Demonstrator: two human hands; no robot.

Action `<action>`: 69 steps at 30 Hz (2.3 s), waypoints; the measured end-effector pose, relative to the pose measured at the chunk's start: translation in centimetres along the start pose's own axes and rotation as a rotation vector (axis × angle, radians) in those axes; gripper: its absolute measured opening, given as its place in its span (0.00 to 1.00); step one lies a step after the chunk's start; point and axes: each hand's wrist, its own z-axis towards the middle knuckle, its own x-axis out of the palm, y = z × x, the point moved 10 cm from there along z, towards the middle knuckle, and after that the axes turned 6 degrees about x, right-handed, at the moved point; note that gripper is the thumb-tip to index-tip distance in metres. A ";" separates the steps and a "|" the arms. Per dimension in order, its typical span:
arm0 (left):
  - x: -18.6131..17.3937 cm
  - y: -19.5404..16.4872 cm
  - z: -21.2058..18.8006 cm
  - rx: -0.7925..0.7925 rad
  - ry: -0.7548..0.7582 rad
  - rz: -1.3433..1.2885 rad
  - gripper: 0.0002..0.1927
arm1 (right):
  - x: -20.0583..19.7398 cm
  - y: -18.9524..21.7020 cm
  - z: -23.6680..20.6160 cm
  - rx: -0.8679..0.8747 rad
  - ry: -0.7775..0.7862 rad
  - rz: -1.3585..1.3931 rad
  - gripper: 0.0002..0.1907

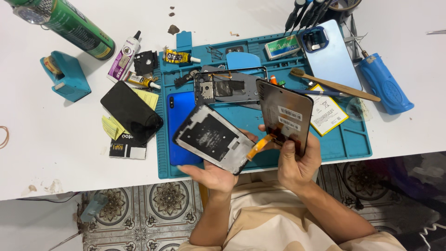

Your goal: The person scrapes adhesive residue from a smartphone frame using a screwdriver, then brushes the surface with a toothbrush. They place a new battery into the frame and connect the battery cable. The person then positions the screen assembly over the frame.

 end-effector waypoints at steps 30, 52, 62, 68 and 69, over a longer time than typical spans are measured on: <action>-3.1 -0.2 -0.4 0.126 -0.172 0.279 0.47 | 2.4 3.7 0.5 -0.318 0.093 -0.472 0.15; -3.0 -2.5 -0.6 0.365 -0.252 0.096 0.44 | 4.6 3.7 1.4 -0.246 0.245 -0.572 0.16; -5.2 -0.5 -1.7 0.268 -0.184 0.269 0.47 | 5.3 3.5 1.3 -0.237 0.348 -0.522 0.17; -2.9 -0.9 -1.3 0.275 0.009 0.427 0.53 | 5.1 3.3 1.3 -0.209 0.387 -0.450 0.18; -2.3 -1.3 -1.1 0.278 0.012 0.450 0.54 | 5.1 3.2 1.3 -0.205 0.404 -0.443 0.18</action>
